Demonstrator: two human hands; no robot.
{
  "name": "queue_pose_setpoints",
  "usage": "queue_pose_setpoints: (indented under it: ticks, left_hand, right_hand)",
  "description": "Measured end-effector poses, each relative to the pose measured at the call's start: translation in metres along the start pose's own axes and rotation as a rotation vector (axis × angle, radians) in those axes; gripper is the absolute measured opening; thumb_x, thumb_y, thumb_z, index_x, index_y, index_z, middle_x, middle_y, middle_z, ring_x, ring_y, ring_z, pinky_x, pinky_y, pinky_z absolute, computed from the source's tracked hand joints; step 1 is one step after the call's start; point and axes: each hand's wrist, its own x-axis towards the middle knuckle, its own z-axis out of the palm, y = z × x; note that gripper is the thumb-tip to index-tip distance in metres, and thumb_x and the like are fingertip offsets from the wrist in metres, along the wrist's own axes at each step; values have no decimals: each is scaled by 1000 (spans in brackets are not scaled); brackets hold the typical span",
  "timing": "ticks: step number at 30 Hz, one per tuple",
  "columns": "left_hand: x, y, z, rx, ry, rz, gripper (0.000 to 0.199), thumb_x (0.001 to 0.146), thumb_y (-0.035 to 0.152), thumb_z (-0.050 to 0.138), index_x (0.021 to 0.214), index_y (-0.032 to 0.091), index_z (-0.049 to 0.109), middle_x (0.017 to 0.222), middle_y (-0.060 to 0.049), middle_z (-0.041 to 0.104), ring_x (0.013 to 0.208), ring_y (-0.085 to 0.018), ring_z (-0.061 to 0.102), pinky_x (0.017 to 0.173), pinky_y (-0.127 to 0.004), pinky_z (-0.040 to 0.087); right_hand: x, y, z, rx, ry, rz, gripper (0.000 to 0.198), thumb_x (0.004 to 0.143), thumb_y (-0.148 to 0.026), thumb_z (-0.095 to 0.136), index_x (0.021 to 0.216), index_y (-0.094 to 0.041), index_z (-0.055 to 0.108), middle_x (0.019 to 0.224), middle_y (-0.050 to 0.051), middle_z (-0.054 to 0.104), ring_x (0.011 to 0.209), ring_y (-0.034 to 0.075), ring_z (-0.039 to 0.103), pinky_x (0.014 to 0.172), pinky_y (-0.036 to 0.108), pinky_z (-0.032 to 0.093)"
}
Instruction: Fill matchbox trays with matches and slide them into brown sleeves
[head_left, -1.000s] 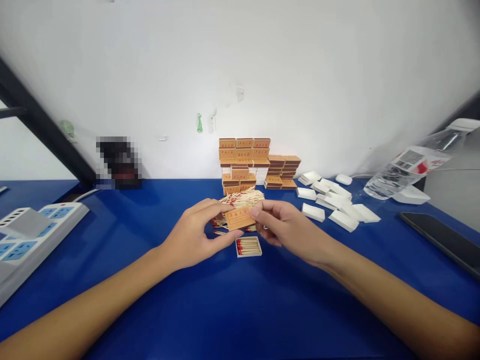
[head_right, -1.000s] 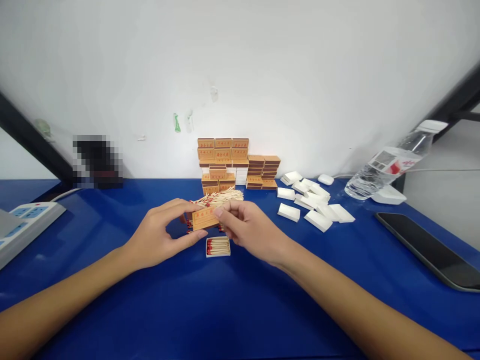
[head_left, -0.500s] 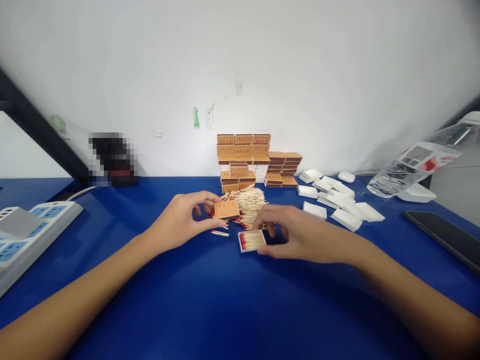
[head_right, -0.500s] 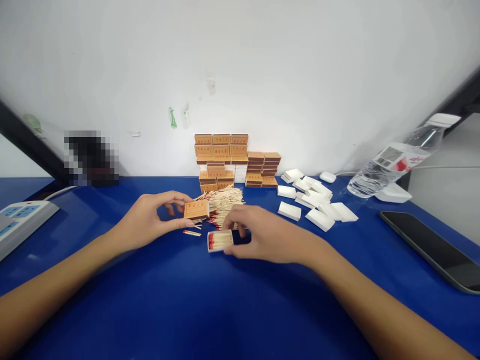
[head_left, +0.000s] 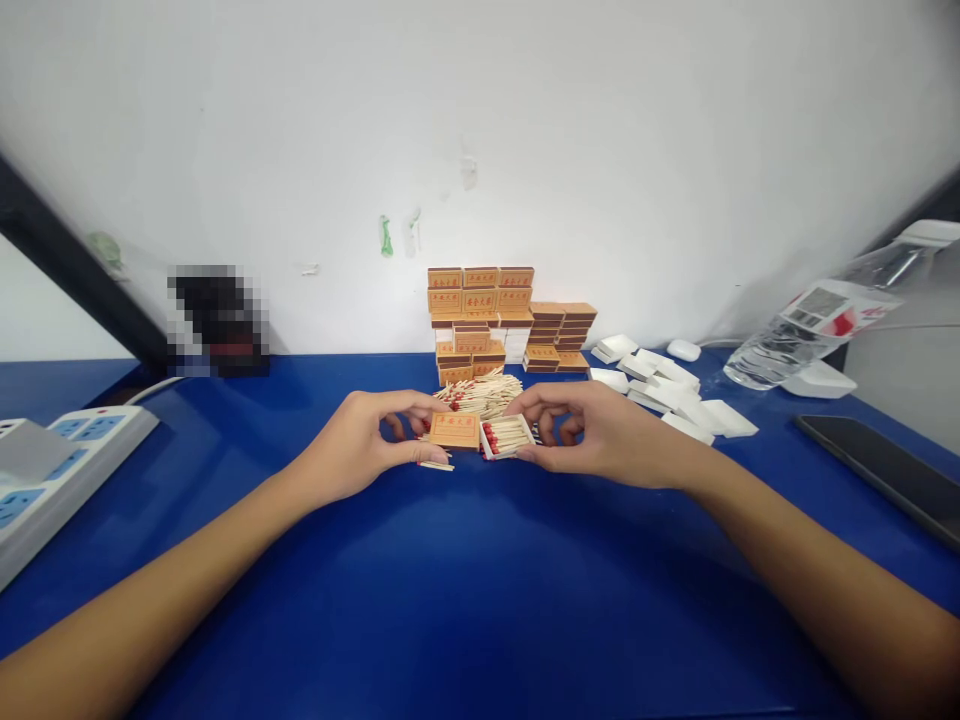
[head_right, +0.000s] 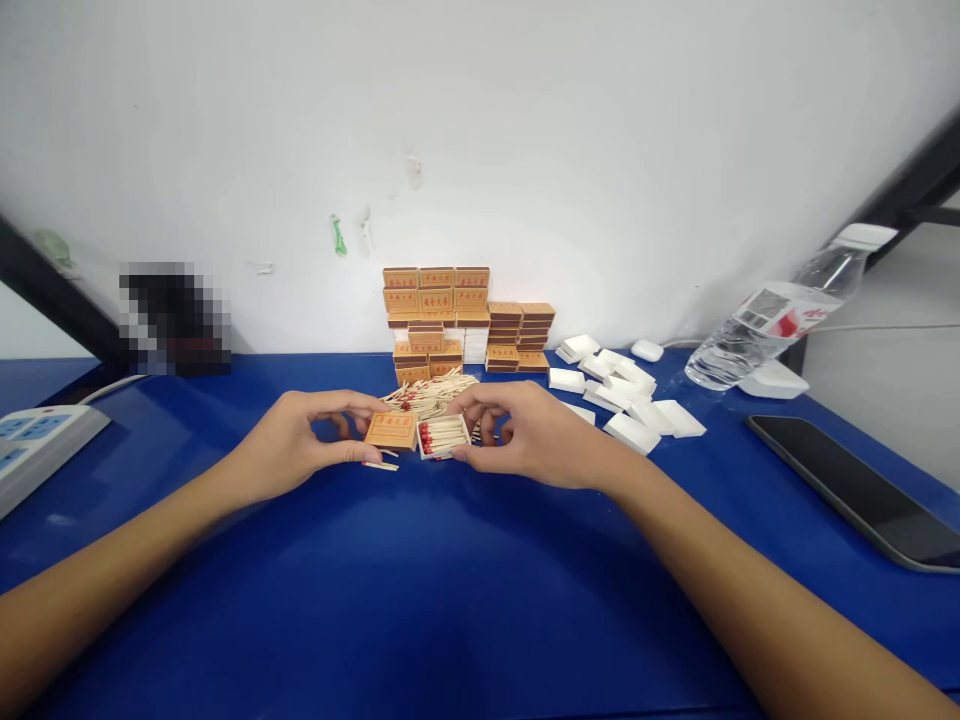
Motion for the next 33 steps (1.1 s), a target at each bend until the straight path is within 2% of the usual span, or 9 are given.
queue_pose_setpoints:
  ticks: [7, 14, 18, 24, 33]
  left_hand:
    - [0, 1, 0, -32, -17, -9, 44, 78, 41, 89, 117, 25, 78, 92, 0, 77, 75, -13, 65, 70, -25, 53]
    - [0, 1, 0, -35, 44, -32, 44, 77, 45, 89, 115, 24, 79, 90, -1, 78, 73, -14, 67, 70, -27, 55]
    - [0, 1, -2, -45, 57, -37, 44, 78, 44, 88, 117, 25, 79, 96, -3, 79, 78, -16, 69, 72, -28, 56]
    - [1, 2, -3, -72, 73, -53, 45, 77, 43, 89, 117, 23, 79, 100, -5, 80, 78, -16, 69, 74, -30, 58]
    - [0, 3, -4, -92, 81, -40, 46, 77, 43, 89, 117, 23, 78, 96, -4, 79, 77, -16, 68, 74, -30, 57]
  right_hand:
    - [0, -3, 0, 53, 36, -3, 39, 84, -41, 79, 115, -20, 71, 73, -4, 53, 63, 12, 50, 57, 26, 45]
    - [4, -6, 7, 74, 123, -44, 41, 86, -47, 77, 117, -21, 73, 84, 1, 64, 72, 15, 58, 60, 28, 49]
    - [5, -5, 10, 79, 157, -21, 42, 86, -52, 77, 114, -21, 74, 83, 2, 65, 72, 16, 59, 61, 31, 51]
    - [4, -6, 14, 83, 239, -24, 46, 85, -53, 78, 115, -19, 71, 78, 0, 63, 67, 14, 57, 60, 30, 51]
    - [5, -9, 18, 128, 269, 1, 45, 86, -49, 78, 119, -20, 69, 82, 1, 65, 68, 15, 61, 59, 31, 54]
